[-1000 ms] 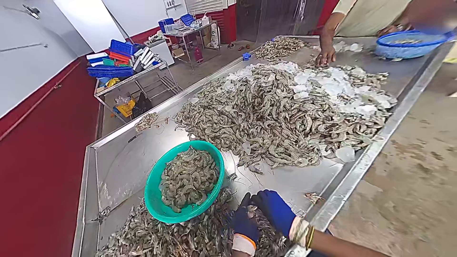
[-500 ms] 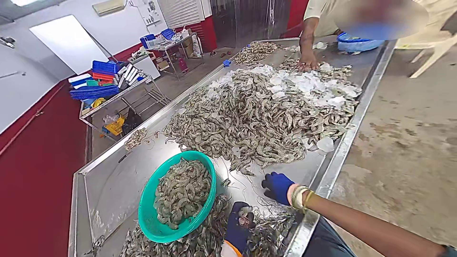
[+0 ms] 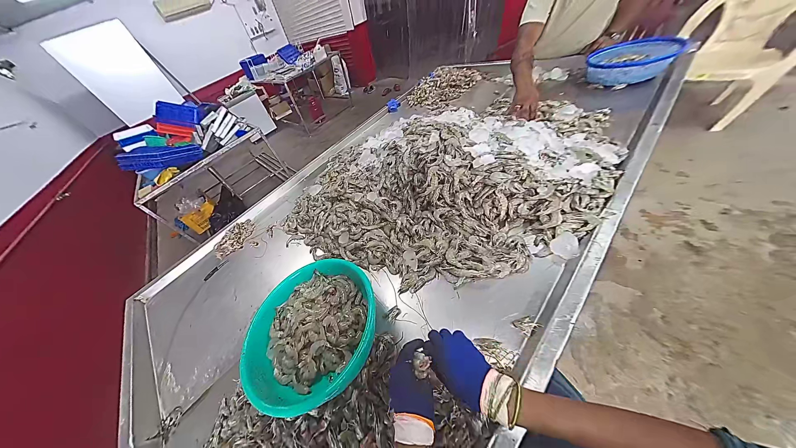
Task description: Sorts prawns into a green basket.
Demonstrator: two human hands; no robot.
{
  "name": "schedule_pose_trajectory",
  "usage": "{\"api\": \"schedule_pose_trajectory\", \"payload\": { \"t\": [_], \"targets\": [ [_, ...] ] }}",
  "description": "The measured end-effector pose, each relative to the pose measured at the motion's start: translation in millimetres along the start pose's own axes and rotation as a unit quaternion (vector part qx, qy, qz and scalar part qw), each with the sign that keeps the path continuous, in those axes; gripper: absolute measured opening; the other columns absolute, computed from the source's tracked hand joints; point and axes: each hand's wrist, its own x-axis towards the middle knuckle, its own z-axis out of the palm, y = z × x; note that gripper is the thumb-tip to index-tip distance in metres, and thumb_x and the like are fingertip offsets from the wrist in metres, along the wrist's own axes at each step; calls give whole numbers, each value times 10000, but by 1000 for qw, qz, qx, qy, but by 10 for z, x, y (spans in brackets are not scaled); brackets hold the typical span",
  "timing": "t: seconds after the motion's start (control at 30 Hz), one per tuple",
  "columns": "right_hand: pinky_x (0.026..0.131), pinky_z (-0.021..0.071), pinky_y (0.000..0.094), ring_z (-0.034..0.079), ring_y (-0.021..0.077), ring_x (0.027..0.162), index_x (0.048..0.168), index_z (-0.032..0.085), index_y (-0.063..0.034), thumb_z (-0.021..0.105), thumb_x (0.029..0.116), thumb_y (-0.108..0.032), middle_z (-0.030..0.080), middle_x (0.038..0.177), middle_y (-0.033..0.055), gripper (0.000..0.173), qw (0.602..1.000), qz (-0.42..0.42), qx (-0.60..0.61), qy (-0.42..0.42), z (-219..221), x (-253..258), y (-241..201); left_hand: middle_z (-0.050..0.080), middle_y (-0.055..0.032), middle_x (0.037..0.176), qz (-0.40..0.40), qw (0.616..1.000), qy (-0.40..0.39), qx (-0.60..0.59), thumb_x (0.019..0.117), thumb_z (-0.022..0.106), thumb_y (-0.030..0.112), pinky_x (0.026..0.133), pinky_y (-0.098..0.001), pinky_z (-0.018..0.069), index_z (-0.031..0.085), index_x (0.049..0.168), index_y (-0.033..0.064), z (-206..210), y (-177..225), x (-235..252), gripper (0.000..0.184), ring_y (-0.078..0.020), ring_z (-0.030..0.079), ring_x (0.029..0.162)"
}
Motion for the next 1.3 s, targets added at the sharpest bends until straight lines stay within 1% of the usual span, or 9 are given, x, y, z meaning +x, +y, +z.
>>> {"api": "schedule_pose_trajectory", "payload": {
  "t": [0.17, 0.33, 0.5, 0.6, 0.7, 0.9, 1.0, 1.1, 1.3],
  "targets": [
    [1172, 307, 596, 602, 409, 1202, 1102, 688, 42, 641, 941, -84, 671, 1196, 214, 210, 991, -65, -78, 91, 87, 4, 185, 702, -200, 1214, -84, 986, -112, 91, 958, 616, 28, 1030, -542, 505, 610, 1360, 71, 25, 250, -22, 404, -349, 670, 1158],
    [941, 487, 615, 646, 451, 1095, 1045, 710, 22, 599, 938, -19, 692, 1103, 247, 159, 995, -5, -66, 73, -149, 89, 469, 708, -185, 1085, -52, 989, -139, -19, 914, 639, -17, 915, -490, 550, 643, 1270, 27, 28, 98, 10, 359, -286, 689, 979],
    [1043, 412, 707, 505, 552, 1307, 1387, 620, -31, 631, 928, -46, 539, 1434, 315, 460, 967, 168, 34, 189, -568, 776, 1384, 673, -170, 1089, -21, 945, -129, -301, 996, 504, -26, 782, -356, 620, 502, 1359, -93, -56, -100, 15, 369, -179, 697, 881],
    [997, 476, 676, 537, 544, 1277, 1474, 492, 23, 638, 927, -32, 499, 1445, 342, 569, 967, 187, 76, 155, -364, 842, 1238, 658, -149, 1081, 9, 901, -143, -409, 978, 485, -37, 755, -374, 631, 443, 1415, -90, -47, -136, 46, 442, -193, 703, 851],
    [956, 523, 656, 632, 465, 1202, 1556, 437, -140, 583, 1007, -157, 527, 1470, 246, 569, 966, 169, 155, 120, -263, 509, 1052, 709, -88, 945, 68, 904, -117, -405, 891, 528, -87, 763, -328, 627, 488, 1272, -127, -79, -130, -14, 384, -129, 715, 789],
    [1012, 491, 635, 632, 411, 1231, 1322, 699, -166, 515, 1054, -132, 644, 1364, 189, 327, 985, 94, 103, 99, -416, 167, 1421, 715, -88, 863, 94, 945, 20, -312, 838, 661, -49, 605, -274, 615, 645, 1104, -120, -81, -404, -22, 276, -83, 675, 638],
    [997, 494, 613, 635, 425, 1186, 1170, 768, -96, 579, 984, 0, 691, 1246, 200, 282, 994, -87, -8, 67, -459, 379, 1316, 717, -153, 1009, 16, 957, 39, -286, 862, 622, -62, 884, -286, 566, 580, 1247, -160, -97, -229, -99, 399, -114, 678, 891],
    [1099, 432, 594, 595, 459, 1243, 1260, 690, 5, 680, 950, -38, 649, 1292, 256, 314, 973, -213, -34, 82, -274, 663, 1434, 735, -205, 1114, -23, 943, -29, -331, 932, 604, -90, 775, -384, 657, 601, 1223, -126, -85, -73, -125, 293, -240, 759, 954],
    [1087, 396, 675, 596, 488, 1214, 1191, 731, -50, 716, 896, -21, 682, 1208, 248, 298, 985, -102, -88, 109, 161, 137, 1413, 689, -170, 1283, -13, 985, -39, -165, 869, 707, -76, 1037, -357, 522, 651, 1321, -21, 68, 7, -163, 459, -198, 670, 1158]
  ]
}}
